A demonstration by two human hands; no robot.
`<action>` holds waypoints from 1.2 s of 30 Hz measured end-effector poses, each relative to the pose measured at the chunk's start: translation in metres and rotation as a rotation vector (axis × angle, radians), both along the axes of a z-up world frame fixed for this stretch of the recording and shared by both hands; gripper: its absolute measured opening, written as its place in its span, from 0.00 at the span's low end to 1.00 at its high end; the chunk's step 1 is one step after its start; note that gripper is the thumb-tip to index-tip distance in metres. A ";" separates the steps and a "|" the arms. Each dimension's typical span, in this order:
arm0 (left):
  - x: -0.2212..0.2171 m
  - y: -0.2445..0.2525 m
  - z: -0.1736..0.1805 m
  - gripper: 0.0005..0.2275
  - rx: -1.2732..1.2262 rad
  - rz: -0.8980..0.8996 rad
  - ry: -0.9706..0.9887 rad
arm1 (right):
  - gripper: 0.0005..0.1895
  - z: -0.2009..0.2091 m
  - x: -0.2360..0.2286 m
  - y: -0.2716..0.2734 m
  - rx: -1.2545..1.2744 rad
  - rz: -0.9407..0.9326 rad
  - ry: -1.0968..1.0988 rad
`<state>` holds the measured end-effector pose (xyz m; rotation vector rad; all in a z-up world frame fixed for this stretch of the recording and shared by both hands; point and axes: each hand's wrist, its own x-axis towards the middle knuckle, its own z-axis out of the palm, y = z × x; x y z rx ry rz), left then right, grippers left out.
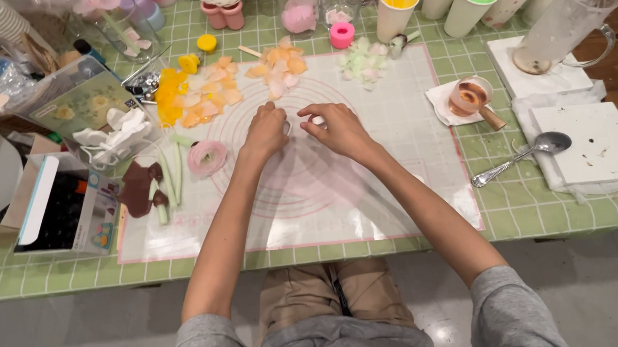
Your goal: The recorder is using a heart-shaped cutter to punch out shapes from a sheet of thin white material, likely wax, on a workbench in a craft studio.
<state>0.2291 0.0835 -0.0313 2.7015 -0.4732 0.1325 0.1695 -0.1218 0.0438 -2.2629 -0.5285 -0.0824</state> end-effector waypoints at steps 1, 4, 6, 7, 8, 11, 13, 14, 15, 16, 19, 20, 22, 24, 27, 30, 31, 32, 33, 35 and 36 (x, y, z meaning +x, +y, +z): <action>0.002 0.000 -0.001 0.15 0.002 0.005 0.003 | 0.15 -0.002 -0.002 -0.001 0.002 0.005 0.003; 0.010 0.005 0.000 0.16 0.004 -0.033 0.029 | 0.14 -0.007 -0.003 -0.001 -0.037 0.011 -0.036; 0.011 0.009 0.000 0.17 -0.026 -0.102 0.040 | 0.14 -0.012 -0.001 -0.002 -0.015 -0.006 -0.048; 0.007 0.010 0.005 0.17 -0.025 -0.092 0.038 | 0.14 -0.013 -0.001 -0.003 -0.014 0.004 -0.050; 0.003 0.011 0.010 0.19 -0.056 -0.097 0.047 | 0.14 -0.013 -0.001 -0.003 -0.020 0.002 -0.045; -0.003 0.012 0.010 0.21 -0.099 -0.109 0.040 | 0.14 -0.020 -0.002 -0.008 -0.050 -0.007 -0.025; -0.004 0.013 0.009 0.20 -0.109 -0.113 0.024 | 0.14 -0.027 0.000 -0.011 -0.070 -0.012 -0.010; -0.004 0.014 0.010 0.21 -0.113 -0.126 0.012 | 0.14 -0.031 0.000 -0.013 -0.097 -0.019 -0.027; -0.005 0.014 0.010 0.21 -0.117 -0.137 0.002 | 0.15 -0.036 0.000 -0.014 -0.123 -0.026 -0.041; -0.006 0.015 0.009 0.21 -0.117 -0.131 0.006 | 0.15 -0.035 -0.002 -0.014 -0.123 -0.019 -0.037; -0.006 0.014 0.009 0.21 -0.123 -0.151 -0.020 | 0.15 -0.030 -0.004 -0.015 -0.122 -0.059 0.027; -0.006 0.014 0.009 0.21 -0.120 -0.151 -0.016 | 0.15 -0.029 -0.005 -0.015 -0.120 -0.070 0.044; -0.007 0.014 0.010 0.21 -0.117 -0.150 -0.014 | 0.15 -0.027 -0.005 -0.015 -0.120 -0.080 0.059; -0.009 0.013 0.011 0.22 -0.130 -0.152 -0.025 | 0.15 -0.027 -0.005 -0.015 -0.126 -0.091 0.079; -0.010 0.014 0.010 0.22 -0.150 -0.147 -0.020 | 0.16 -0.031 -0.002 -0.017 -0.121 -0.105 0.092; -0.011 0.014 0.011 0.22 -0.144 -0.153 -0.038 | 0.16 -0.036 0.000 -0.020 -0.120 -0.097 0.096; -0.011 0.014 0.012 0.22 -0.144 -0.153 -0.038 | 0.16 -0.034 -0.001 -0.019 -0.119 -0.097 0.096; -0.011 0.013 0.012 0.21 -0.148 -0.148 -0.041 | 0.16 -0.032 -0.002 -0.019 -0.122 -0.103 0.099; -0.012 0.013 0.012 0.21 -0.154 -0.144 -0.043 | 0.17 -0.031 -0.003 -0.019 -0.124 -0.109 0.104; -0.017 0.011 0.016 0.21 -0.158 -0.140 -0.066 | 0.17 -0.032 -0.002 -0.020 -0.128 -0.112 0.119; -0.020 0.010 0.019 0.21 -0.162 -0.135 -0.090 | 0.17 -0.032 -0.002 -0.020 -0.133 -0.115 0.132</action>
